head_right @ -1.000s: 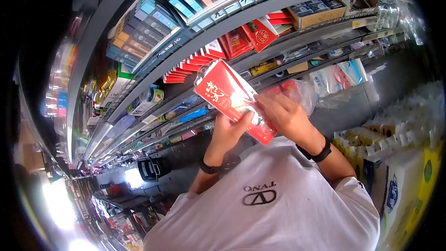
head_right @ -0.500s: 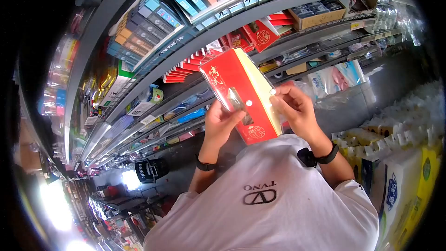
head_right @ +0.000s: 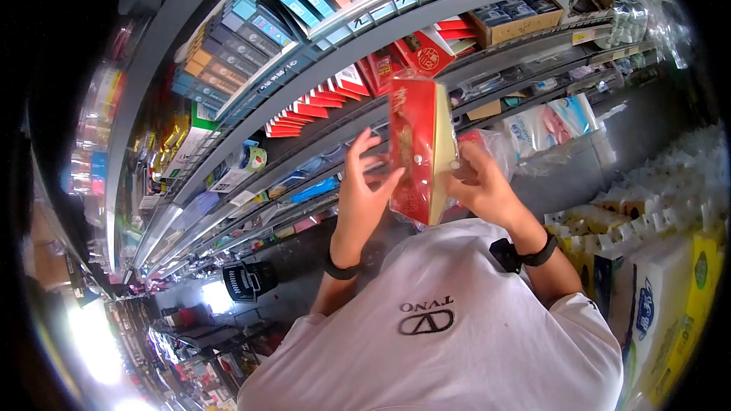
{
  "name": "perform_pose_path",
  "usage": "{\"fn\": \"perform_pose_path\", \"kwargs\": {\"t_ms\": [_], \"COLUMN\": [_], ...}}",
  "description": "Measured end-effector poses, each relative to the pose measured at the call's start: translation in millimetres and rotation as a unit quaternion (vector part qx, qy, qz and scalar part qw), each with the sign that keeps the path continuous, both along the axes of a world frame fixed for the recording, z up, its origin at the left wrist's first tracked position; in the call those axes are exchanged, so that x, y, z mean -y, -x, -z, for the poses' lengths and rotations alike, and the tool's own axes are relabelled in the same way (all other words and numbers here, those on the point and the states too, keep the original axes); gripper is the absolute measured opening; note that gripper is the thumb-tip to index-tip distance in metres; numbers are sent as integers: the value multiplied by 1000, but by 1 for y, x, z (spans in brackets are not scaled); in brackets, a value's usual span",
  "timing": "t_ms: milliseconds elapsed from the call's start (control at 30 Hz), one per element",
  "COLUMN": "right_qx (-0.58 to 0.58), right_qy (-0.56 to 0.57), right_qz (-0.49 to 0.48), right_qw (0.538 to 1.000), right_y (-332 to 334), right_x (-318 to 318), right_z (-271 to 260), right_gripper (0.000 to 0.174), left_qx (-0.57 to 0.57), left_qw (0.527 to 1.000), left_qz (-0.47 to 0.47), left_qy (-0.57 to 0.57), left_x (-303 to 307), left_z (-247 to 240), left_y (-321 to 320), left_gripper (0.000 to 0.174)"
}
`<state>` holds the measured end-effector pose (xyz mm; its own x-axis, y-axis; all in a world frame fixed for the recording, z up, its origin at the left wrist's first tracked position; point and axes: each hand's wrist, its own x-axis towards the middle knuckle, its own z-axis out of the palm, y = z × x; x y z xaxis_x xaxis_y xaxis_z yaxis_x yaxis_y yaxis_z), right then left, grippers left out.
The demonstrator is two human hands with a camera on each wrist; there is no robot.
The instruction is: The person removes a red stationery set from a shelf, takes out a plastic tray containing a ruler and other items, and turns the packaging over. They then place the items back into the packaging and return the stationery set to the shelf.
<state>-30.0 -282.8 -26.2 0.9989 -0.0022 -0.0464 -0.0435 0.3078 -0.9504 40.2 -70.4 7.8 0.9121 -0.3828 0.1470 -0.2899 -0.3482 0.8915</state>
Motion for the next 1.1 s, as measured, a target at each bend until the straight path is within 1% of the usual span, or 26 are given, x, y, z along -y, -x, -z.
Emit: {"fn": "perform_pose_path", "kwargs": {"t_ms": [67,100,233,333,433,533,633,733,833,933,1033,1100], "right_qx": [9,14,6,26,13,2,-6,31,126,128,44,62], "right_qy": [18,30,68,95,69,97,181,257,288,289,320,302], "right_qz": [0,-7,-48,-62,-39,-44,-14,36,74,75,96,122], "right_qw": [1000,999,996,993,997,994,983,965,946,946,942,944], "right_y": [1,1,4,3,3,2,1,-1,-6,-10,-7,-8], "right_x": [2,2,-1,-2,-3,1,0,-8,-22,-22,-11,-8], "right_z": [6,3,-13,-7,-17,-20,-22,-26,-39,-34,-31,-32], "right_gripper": [30,29,29,30,31,34,40,44,43,40,38,37], "left_qx": [133,41,-111,-234,-253,-252,-244,-209,-155,-160,-212,-195], "left_qw": [986,995,981,952,935,934,943,964,977,979,946,946], "left_qz": [47,82,154,151,152,143,112,88,77,69,106,139], "left_qy": [-85,-30,48,127,198,209,198,143,124,110,220,220], "left_x": [-4,-4,0,5,2,2,5,13,19,21,11,3], "left_z": [13,16,15,16,31,27,33,24,22,23,30,33], "left_y": [-5,-6,-1,0,-7,-7,-7,-5,-2,-2,-6,-10], "left_gripper": [69,76,93,94,92,89,89,90,89,88,85,84]}}
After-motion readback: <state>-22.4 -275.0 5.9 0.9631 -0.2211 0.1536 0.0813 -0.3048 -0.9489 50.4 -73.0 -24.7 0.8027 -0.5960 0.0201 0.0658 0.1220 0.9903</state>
